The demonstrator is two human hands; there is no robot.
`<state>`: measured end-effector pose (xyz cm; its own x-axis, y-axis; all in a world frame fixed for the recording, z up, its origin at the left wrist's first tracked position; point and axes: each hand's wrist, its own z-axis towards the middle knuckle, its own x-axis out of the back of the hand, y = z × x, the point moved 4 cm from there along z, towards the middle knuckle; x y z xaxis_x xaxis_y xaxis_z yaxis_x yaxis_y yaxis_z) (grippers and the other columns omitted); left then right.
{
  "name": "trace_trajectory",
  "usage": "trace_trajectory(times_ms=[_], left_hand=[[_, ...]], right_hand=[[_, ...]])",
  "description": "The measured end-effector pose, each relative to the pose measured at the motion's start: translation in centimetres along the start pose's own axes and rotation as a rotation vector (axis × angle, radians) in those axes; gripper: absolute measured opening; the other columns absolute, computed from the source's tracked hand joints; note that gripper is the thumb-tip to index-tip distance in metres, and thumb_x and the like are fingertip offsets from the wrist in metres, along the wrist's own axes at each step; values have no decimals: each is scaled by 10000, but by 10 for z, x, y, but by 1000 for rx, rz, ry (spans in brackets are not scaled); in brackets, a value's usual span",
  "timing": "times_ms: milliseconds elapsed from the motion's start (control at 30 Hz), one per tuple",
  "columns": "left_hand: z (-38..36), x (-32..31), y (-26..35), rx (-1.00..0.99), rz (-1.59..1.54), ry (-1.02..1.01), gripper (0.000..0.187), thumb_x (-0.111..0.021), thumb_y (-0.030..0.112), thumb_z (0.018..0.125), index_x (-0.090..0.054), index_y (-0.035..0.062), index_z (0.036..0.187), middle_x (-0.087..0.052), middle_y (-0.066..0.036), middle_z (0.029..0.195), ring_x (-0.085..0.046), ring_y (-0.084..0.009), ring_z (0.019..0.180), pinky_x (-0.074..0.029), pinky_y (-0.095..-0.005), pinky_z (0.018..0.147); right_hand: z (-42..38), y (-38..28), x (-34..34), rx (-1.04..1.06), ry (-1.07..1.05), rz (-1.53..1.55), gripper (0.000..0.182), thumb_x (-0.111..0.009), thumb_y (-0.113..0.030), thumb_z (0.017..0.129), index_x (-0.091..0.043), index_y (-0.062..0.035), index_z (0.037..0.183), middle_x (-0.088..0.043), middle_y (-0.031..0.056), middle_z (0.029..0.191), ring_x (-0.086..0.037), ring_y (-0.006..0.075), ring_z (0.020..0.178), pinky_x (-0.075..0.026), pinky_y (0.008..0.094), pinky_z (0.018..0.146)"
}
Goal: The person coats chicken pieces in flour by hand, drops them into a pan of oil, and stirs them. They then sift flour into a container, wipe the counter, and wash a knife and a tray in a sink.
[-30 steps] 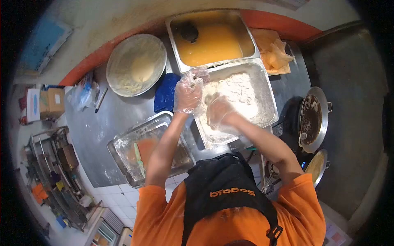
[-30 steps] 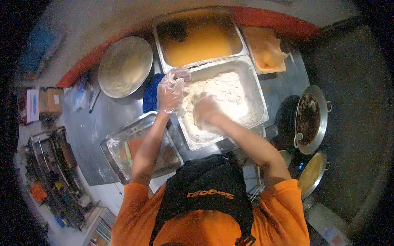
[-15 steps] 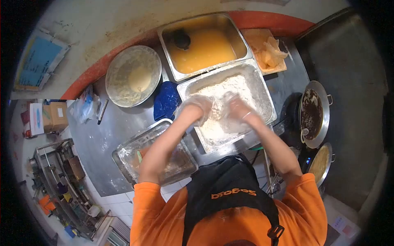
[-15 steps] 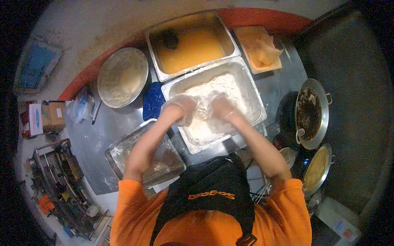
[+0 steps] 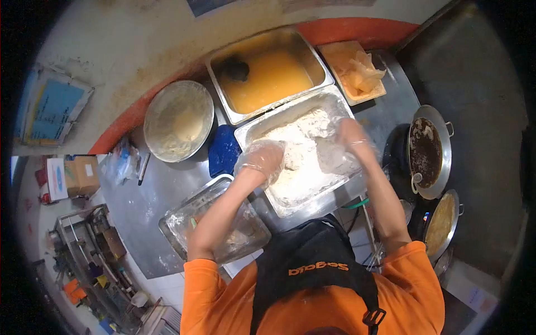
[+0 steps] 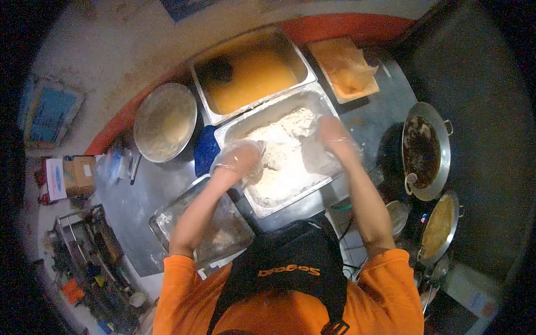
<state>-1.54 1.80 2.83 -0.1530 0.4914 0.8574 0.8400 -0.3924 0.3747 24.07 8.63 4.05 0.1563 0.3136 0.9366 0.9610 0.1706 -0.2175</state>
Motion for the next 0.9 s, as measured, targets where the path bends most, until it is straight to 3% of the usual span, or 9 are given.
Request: trace_trajectory(times_ms=[133, 233, 433, 567, 600, 667, 733, 767, 900], left_hand=[[-22, 21, -6, -77, 5, 129, 216, -640, 153, 788, -654, -14, 923, -675, -227, 928, -664, -373, 892, -530, -441, 807], [-25, 31, -8, -91, 17, 132, 287, -694, 179, 742, -661, -12, 954, -669, -237, 953, -658, -382, 893, -530, -441, 802], [-47, 45, -16, -127, -25, 402, 390, -745, 261, 726, -637, 30, 1022, -653, -211, 981, -626, -376, 916, -504, -439, 822], [-72, 95, 20, 155, -137, 299, 400, -735, 359, 756, -677, 90, 1047, -671, -159, 994, -634, -337, 924, -497, -413, 834], [-81, 112, 38, 265, -100, 316, 339, -726, 308, 774, -685, 87, 1028, -672, -153, 986, -633, -329, 939, -493, -410, 860], [-89, 124, 42, -21, -53, 451, 298, -714, 240, 781, -685, 72, 1025, -669, -160, 992, -630, -333, 954, -488, -401, 885], [-88, 143, 67, 25, -106, 381, 263, -702, 157, 766, -675, 45, 1002, -667, -162, 995, -626, -341, 956, -480, -409, 882], [-85, 136, 53, -101, -108, 478, 292, -729, 60, 697, -678, 29, 983, -666, -120, 892, -633, -239, 845, -497, -347, 778], [-72, 127, 41, -79, -306, 398, 252, -713, -6, 707, -676, 24, 954, -665, -54, 878, -599, -138, 817, -473, -267, 734]], right_hand=[[-19, -20, 53, 110, -72, -36, 240, -647, -101, 743, -651, 46, 932, -638, 306, 931, -620, 455, 868, -501, 473, 778], [12, 32, -35, 213, 10, 241, 267, -654, -138, 746, -663, 39, 946, -655, 291, 922, -645, 425, 845, -514, 457, 770], [18, -63, -74, 153, -298, -237, 262, -592, -212, 814, -733, -74, 987, -704, 201, 1007, -683, 370, 966, -540, 451, 831], [26, -30, -80, 213, -45, 246, 208, -543, -171, 846, -681, -18, 823, -698, 165, 906, -674, 334, 833, -530, 469, 723], [55, -15, -131, 443, 114, -12, 158, -529, -139, 847, -620, -36, 770, -646, 150, 831, -629, 321, 799, -507, 461, 719], [64, -11, -134, 429, 242, 302, 213, -493, -193, 903, -650, -49, 893, -646, 173, 883, -650, 278, 846, -527, 451, 751], [31, -29, -72, 495, 152, -61, 272, -530, -252, 886, -622, 3, 901, -663, 173, 890, -663, 282, 830, -554, 426, 776], [12, -39, -39, 544, 116, -233, 318, -548, -282, 877, -608, 29, 905, -671, 173, 893, -670, 284, 822, -567, 413, 788], [-3, -26, -6, 375, 388, 128, 279, -612, -258, 821, -620, 20, 847, -672, 175, 856, -665, 277, 778, -569, 393, 664]])
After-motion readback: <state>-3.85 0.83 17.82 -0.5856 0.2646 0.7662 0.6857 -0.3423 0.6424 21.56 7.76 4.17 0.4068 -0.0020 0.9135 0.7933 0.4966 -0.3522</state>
